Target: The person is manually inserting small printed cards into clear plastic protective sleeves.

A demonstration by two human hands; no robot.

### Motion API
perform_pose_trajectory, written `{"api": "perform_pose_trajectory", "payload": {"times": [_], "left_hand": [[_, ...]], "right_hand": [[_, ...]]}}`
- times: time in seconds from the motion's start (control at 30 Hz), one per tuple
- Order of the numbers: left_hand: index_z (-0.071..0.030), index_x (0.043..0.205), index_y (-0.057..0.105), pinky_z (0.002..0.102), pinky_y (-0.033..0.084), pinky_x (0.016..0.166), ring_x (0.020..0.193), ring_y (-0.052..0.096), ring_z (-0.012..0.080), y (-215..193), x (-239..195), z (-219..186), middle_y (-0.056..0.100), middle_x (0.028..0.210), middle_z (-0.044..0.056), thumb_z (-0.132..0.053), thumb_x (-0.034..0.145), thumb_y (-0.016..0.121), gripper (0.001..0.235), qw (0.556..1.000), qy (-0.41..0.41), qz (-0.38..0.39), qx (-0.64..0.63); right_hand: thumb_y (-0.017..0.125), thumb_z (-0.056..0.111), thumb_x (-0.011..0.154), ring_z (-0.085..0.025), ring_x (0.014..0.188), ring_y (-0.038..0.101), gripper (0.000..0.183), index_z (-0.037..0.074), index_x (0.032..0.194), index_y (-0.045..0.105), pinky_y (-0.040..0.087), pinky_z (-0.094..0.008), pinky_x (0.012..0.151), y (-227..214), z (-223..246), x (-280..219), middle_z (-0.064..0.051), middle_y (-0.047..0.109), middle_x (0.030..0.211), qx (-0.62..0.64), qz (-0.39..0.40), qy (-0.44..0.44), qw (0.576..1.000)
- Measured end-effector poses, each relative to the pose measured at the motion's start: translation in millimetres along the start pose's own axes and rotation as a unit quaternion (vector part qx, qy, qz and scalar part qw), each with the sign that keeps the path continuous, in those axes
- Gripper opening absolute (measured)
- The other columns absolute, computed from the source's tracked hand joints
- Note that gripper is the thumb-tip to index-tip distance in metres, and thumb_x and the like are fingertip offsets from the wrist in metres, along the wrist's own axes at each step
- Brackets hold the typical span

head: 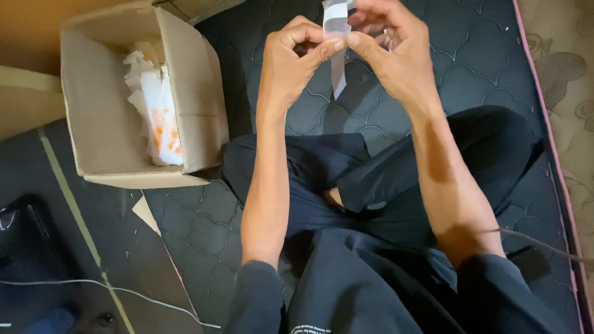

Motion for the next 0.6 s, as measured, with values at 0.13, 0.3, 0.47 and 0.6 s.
{"api": "perform_pose_trajectory", "payload": {"times": [0.13,0.3,0.47,0.6], "left_hand": [[-0.013,0.091,0.080,0.023,0.043,0.062,0.073,0.054,0.0073,-3,-1,-10,0.064,0.089,-0.002,-0.026,0.091,0.081,0.014,0.999,0.009,-0.017,0.031],[-0.008,0.101,0.076,0.026,0.046,0.067,0.079,0.056,0.0126,-2,-7,-12,0.059,0.096,0.002,-0.013,0.096,0.079,0.008,0.992,0.101,-0.025,0.069],[-0.008,0.100,0.075,0.028,0.041,0.068,0.080,0.054,0.0130,-3,-8,-14,0.056,0.096,0.002,-0.009,0.097,0.075,0.003,0.988,0.130,-0.027,0.083],[-0.011,0.111,0.073,0.030,0.050,0.080,0.098,0.063,0.0182,-5,-9,-5,0.064,0.110,0.005,-0.010,0.099,0.077,0.012,0.983,0.158,-0.027,0.086]], "right_hand": [[0.070,-0.001,0.107,-0.026,0.106,0.062,0.025,0.006,0.129,0.059,0.046,-0.037,0.088,-2,20,-2,-0.011,0.062,0.126,-0.105,-0.022,-0.077,0.991],[0.072,-0.007,0.111,-0.037,0.109,0.059,0.005,-0.007,0.115,0.076,0.045,-0.048,0.092,-7,30,2,-0.023,0.064,0.117,-0.220,0.016,-0.277,0.935],[0.076,-0.005,0.111,-0.032,0.101,0.055,0.013,0.005,0.117,0.081,0.038,-0.044,0.085,-3,32,1,-0.014,0.067,0.117,-0.290,0.031,-0.265,0.919],[0.080,-0.006,0.110,-0.031,0.101,0.055,0.011,0.005,0.109,0.082,0.037,-0.044,0.081,-2,28,-1,-0.015,0.069,0.114,-0.296,0.027,-0.272,0.915]]}}
Point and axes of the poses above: each hand's wrist, its own x-axis towards the middle knuckle, its own y-axis out of the palm, z = x × y, the point moved 3 cm from there along x, towards the middle knuckle
